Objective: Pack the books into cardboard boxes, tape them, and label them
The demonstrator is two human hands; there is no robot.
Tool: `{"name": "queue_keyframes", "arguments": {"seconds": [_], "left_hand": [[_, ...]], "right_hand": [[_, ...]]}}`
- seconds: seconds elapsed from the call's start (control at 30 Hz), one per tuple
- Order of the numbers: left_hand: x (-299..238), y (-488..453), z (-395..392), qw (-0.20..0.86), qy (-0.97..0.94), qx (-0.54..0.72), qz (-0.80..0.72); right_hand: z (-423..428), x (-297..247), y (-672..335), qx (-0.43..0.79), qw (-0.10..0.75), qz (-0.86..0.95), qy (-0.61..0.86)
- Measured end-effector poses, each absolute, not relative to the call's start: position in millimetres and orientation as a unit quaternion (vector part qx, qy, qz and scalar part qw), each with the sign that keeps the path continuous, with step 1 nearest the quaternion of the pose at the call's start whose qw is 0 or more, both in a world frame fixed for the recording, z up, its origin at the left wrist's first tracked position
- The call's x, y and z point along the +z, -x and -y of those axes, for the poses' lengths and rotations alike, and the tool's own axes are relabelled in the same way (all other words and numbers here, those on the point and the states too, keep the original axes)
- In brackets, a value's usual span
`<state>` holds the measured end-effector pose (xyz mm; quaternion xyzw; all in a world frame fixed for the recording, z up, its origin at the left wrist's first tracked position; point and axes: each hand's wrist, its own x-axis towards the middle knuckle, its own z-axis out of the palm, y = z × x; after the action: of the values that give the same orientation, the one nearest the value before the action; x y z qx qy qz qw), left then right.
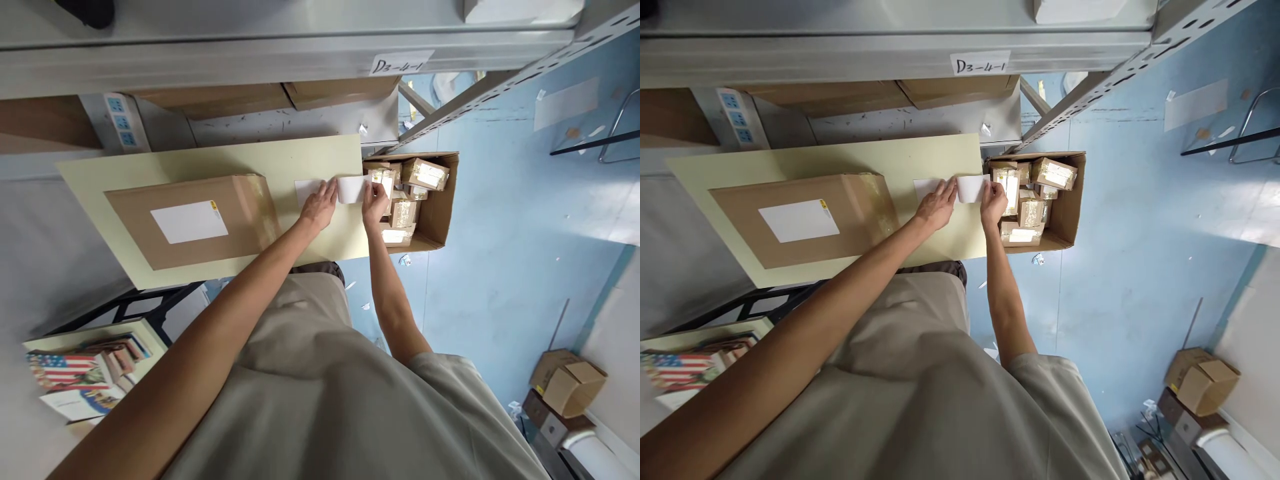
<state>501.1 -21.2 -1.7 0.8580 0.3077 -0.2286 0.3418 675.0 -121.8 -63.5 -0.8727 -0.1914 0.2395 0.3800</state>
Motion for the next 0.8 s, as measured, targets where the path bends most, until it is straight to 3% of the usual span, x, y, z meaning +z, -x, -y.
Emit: {"name": "queue_keyframes", "arguments": {"seconds": [0.37,0.5,0.67,0.8], "left_hand": [[1.9,-508.7,23.8,0.365,-0.845,-0.217,-0.326],[12.1,-510.8,19.0,0.403,-0.825,-0.198,-0.344],[35.9,-499.7,15.8,0.505,-0.730,0.018,-0.460],[88.2,-459.0,30.6,0.651,-0.557,0.183,-0.482]], "right_hand": [[152.6,-31.9,-673.6,0.114,0.401,0.118,0.901],[154.3,-12.4,-681.4,0.131,0.411,0.126,0.893],[146.4,24.7,-669.0,0.120,0.450,0.147,0.873],[144.2,58.6,-635.6,0.109,0.473,0.226,0.845]]}}
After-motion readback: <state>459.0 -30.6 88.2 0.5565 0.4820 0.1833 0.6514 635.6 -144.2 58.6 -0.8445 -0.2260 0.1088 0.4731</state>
